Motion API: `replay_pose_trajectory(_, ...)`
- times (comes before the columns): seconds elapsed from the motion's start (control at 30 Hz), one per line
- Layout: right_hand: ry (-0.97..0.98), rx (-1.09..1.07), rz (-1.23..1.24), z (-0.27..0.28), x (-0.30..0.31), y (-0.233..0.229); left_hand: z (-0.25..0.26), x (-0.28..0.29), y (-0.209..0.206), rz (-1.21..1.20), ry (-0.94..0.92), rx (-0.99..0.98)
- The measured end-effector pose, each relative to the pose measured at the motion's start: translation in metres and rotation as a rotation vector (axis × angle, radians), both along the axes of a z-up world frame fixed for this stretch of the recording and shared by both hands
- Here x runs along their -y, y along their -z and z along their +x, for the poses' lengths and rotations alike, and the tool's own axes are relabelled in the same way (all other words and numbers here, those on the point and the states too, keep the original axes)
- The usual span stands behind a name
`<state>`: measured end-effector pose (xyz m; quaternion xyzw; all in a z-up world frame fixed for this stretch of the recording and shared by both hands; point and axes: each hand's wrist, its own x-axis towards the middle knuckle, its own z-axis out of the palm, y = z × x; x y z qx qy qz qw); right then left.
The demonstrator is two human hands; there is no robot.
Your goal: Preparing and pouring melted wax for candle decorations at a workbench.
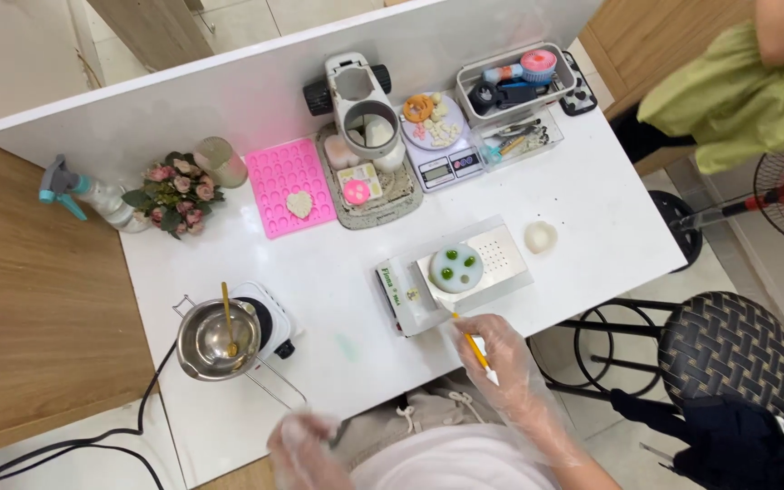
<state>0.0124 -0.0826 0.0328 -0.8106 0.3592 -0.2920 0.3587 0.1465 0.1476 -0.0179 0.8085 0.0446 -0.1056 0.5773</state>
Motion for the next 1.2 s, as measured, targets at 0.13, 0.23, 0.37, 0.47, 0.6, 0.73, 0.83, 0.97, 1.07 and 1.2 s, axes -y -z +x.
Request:
replay_pose_trajectory(0.13, -0.016, 0.031, -0.094, -0.007, 0.000, -0.003, 0.029, 0.116, -0.054, -0.040, 0.377, -0.271)
replay_pose_trajectory(0.23, 0.043, 0.056, -0.011, -0.002, -0.006, 0.006, 0.046, 0.161, -0.039, -0.015, 0.748, -0.060)
replay_pose_trajectory(0.37, 0.183, 0.032, -0.055, 0.015, -0.012, 0.023, 0.067, 0.188, -0.039, -0.142, 0.954, 0.017)
replay_pose_trajectory(0.47, 0.267, 0.001, -0.154, 0.025, -0.026, 0.028, 0.075, 0.182, -0.018, -0.093, 1.076, 0.104)
replay_pose_trajectory(0.6, 0.383, -0.001, -0.114, 0.043, -0.036, 0.022, 0.083, 0.172, 0.016, -0.137, 1.102, 0.074)
replay_pose_trajectory(0.73, 0.453, 0.000, -0.029, 0.058, -0.042, 0.014, 0.103, 0.184, 0.025, -0.067, 1.250, 0.287)
replay_pose_trajectory(0.83, 0.472, -0.008, -0.063, 0.068, -0.042, 0.008, 0.113, 0.201, 0.021, 0.001, 1.403, 0.418)
replay_pose_trajectory(0.97, 0.528, -0.035, -0.053, 0.073, -0.042, 0.015, 0.118, 0.206, 0.020, 0.034, 1.432, 0.348)
replay_pose_trajectory(1.07, 0.559, -0.032, -0.054, 0.076, -0.045, 0.022, 0.123, 0.204, 0.023, -0.021, 1.443, 0.335)
replay_pose_trajectory(1.2, 0.575, 0.000, -0.095, 0.079, -0.047, 0.018, 0.127, 0.206, 0.028, -0.050, 1.466, 0.292)
